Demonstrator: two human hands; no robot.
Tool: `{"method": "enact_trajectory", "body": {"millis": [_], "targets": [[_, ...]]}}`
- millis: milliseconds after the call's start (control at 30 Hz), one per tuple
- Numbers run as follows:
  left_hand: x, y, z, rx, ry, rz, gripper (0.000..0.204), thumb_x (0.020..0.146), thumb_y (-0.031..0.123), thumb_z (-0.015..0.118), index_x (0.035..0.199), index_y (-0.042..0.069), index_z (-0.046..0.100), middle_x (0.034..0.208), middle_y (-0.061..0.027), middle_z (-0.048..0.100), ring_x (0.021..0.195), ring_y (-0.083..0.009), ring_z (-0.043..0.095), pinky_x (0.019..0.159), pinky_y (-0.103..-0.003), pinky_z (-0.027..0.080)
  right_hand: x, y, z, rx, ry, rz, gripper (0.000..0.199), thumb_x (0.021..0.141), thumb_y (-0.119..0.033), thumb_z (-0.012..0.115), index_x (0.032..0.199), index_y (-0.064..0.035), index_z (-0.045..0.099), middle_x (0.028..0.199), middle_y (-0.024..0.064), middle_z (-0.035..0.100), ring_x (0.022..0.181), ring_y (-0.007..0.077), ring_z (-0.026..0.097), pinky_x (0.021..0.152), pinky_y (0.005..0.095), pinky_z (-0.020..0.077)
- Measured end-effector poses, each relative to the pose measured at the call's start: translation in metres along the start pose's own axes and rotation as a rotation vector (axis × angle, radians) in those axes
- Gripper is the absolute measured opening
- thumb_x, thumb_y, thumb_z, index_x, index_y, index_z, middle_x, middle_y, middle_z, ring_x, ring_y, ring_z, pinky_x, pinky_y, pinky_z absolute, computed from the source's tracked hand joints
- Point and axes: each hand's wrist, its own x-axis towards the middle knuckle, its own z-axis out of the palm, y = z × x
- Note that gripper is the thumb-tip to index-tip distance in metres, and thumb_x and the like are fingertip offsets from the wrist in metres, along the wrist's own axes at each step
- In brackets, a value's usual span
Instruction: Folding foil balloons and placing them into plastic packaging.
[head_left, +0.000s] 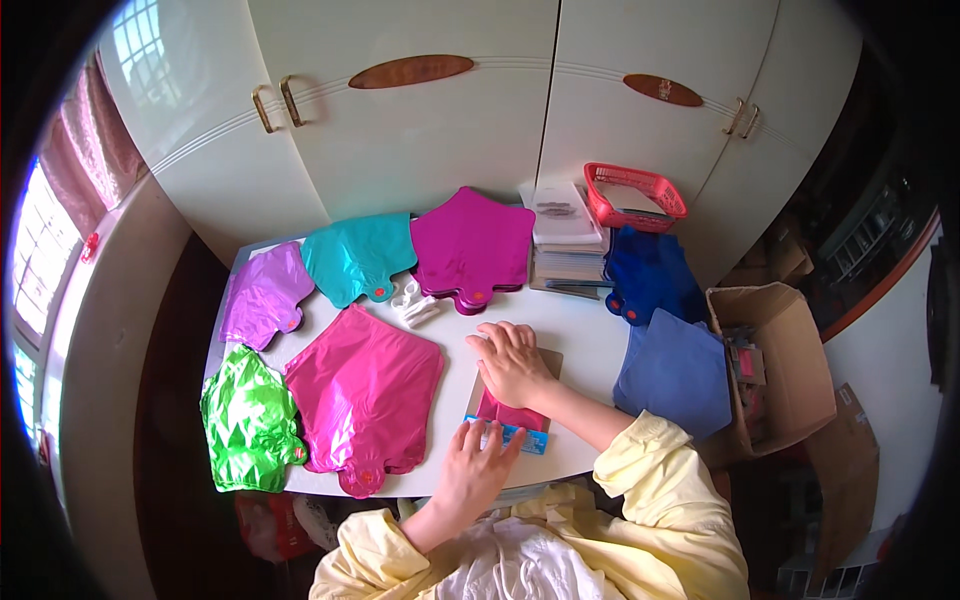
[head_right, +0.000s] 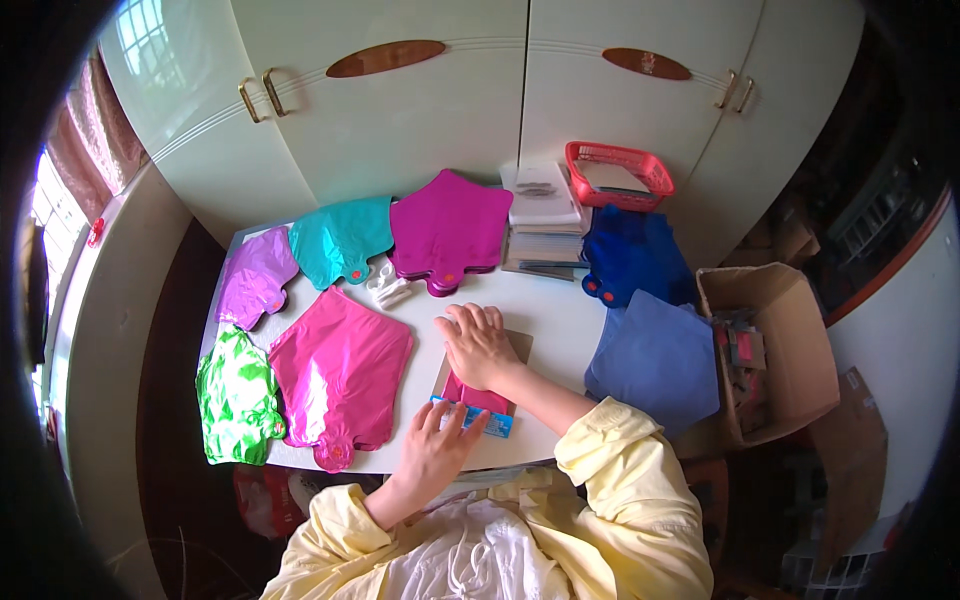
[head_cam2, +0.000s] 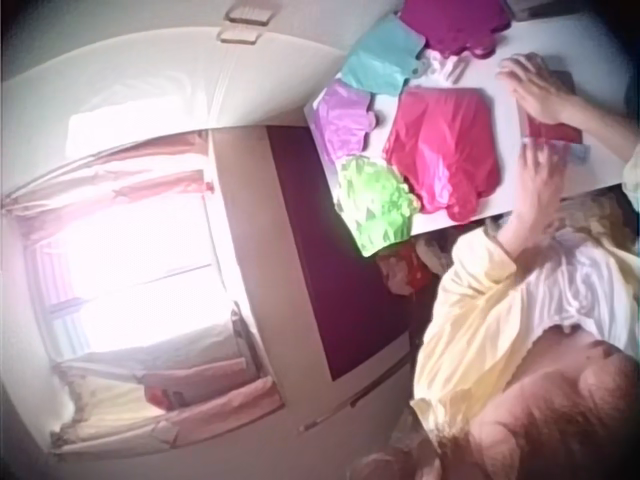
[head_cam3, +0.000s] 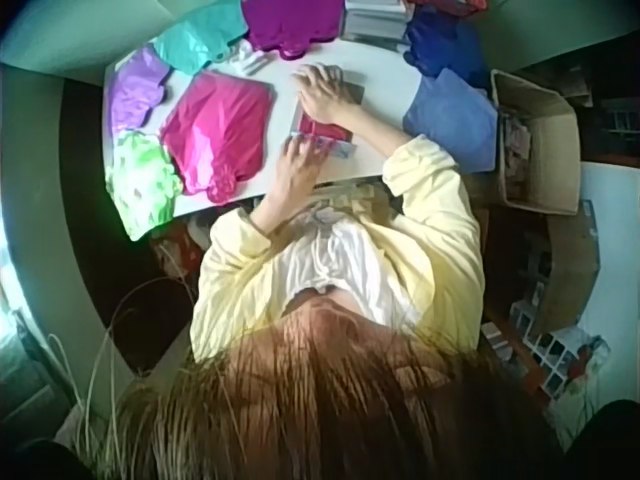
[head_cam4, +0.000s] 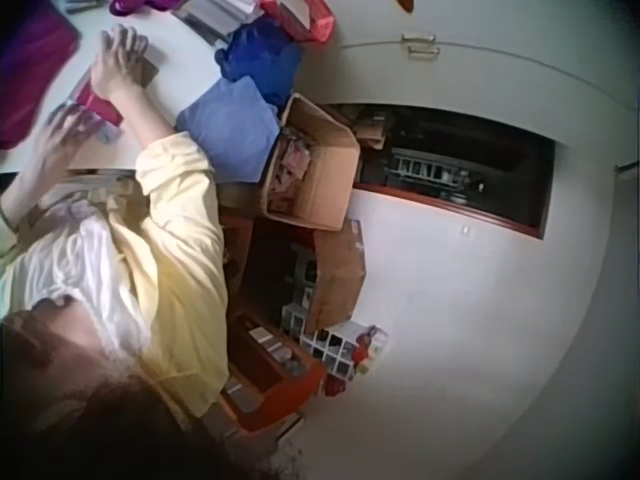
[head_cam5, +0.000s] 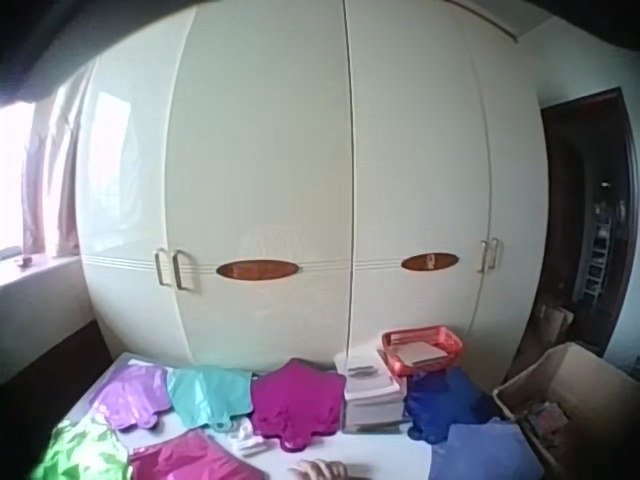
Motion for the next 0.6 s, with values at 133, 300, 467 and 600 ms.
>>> {"method": "enact_trajectory", "body": {"millis": [133,300,467,600], "targets": [[0.004,-0.002,0.001,0.035,0.076,0.071,0.044,0.076,0.015,0.059,0.120,0.012,0.060,0.108,-0.0102,0.059,0.102,-0.0251,0.057,0.086,-0.040,0.048,0.000,-0.002,-0.001,-0.028,-0.013,0.014,0.045,0.083,-0.018,0.057,0.125,-0.0105,0.044,0.126,0.0113,0.042,0.119,0.0289,0.038,0.098,0.0480,0.0263],[0.004,-0.007,0.009,0.050,0.194,0.125,0.042,0.073,0.015,0.060,0.115,0.011,0.063,0.105,-0.0088,0.062,0.095,-0.0221,0.061,0.075,-0.033,0.052,0.000,-0.003,0.000,-0.032,0.010,0.014,0.044,0.084,-0.020,0.056,0.125,-0.0107,0.044,0.127,0.0117,0.042,0.120,0.0289,0.038,0.098,0.0495,0.0266],[0.009,-0.005,0.008,0.033,0.184,0.113,0.035,0.072,0.015,0.060,0.106,0.009,0.063,0.104,-0.0083,0.063,0.094,-0.0210,0.062,0.075,-0.032,0.053,-0.001,-0.002,0.002,-0.015,0.011,0.002,0.044,0.083,-0.021,0.057,0.124,-0.0101,0.045,0.126,0.0118,0.042,0.120,0.0290,0.038,0.098,0.0495,0.0269],[0.014,0.000,0.010,0.046,0.148,0.089,0.029,0.071,0.015,0.059,0.099,0.006,0.062,0.104,-0.0089,0.063,0.094,-0.0205,0.063,0.075,-0.031,0.054,-0.002,-0.001,0.001,-0.015,0.006,0.002,0.043,0.082,-0.021,0.059,0.122,-0.0093,0.047,0.125,0.0120,0.043,0.119,0.0287,0.039,0.098,0.0478,0.0271]]}}
